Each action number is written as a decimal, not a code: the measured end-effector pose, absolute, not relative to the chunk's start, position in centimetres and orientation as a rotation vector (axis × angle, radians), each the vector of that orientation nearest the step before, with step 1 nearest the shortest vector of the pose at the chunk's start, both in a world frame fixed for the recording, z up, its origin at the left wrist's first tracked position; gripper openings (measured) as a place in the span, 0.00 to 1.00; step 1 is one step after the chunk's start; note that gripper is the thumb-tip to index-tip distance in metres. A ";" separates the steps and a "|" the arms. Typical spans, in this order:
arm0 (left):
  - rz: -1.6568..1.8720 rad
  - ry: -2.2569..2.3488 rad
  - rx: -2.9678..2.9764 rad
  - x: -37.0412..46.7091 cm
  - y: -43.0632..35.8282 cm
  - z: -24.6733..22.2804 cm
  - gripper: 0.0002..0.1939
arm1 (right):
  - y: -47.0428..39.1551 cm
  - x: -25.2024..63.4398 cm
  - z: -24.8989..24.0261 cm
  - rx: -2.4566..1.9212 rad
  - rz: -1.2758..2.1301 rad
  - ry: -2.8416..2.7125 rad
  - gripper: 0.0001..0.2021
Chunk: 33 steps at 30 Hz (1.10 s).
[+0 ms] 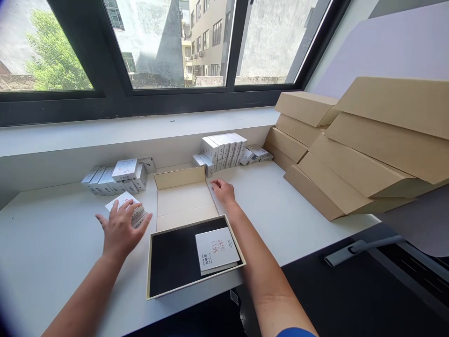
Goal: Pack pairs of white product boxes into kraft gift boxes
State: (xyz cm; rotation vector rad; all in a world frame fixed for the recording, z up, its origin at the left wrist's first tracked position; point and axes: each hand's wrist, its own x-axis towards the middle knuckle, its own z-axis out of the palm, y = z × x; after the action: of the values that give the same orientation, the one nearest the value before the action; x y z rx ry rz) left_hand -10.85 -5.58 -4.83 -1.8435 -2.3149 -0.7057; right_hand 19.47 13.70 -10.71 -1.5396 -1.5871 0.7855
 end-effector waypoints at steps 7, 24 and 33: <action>-0.825 -2.271 -1.807 -11.0 -4.8 -5.9 0.08 | 13.8 19.5 -10.9 -1.527 0.814 -1.577 0.13; -0.461 -2.673 -1.648 -11.4 -6.3 -3.5 0.46 | 14.1 19.7 -11.2 -1.502 0.765 -1.609 0.13; -0.569 -3.114 -1.661 -15.8 -5.8 -1.3 0.57 | 13.9 19.7 -11.2 -1.501 0.778 -1.590 0.16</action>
State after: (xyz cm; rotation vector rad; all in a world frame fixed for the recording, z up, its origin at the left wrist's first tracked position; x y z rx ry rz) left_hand -15.80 -5.79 -1.26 -1.6608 -3.1137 -0.5689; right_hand 19.70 13.90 -11.20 -1.5011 -1.5896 0.7784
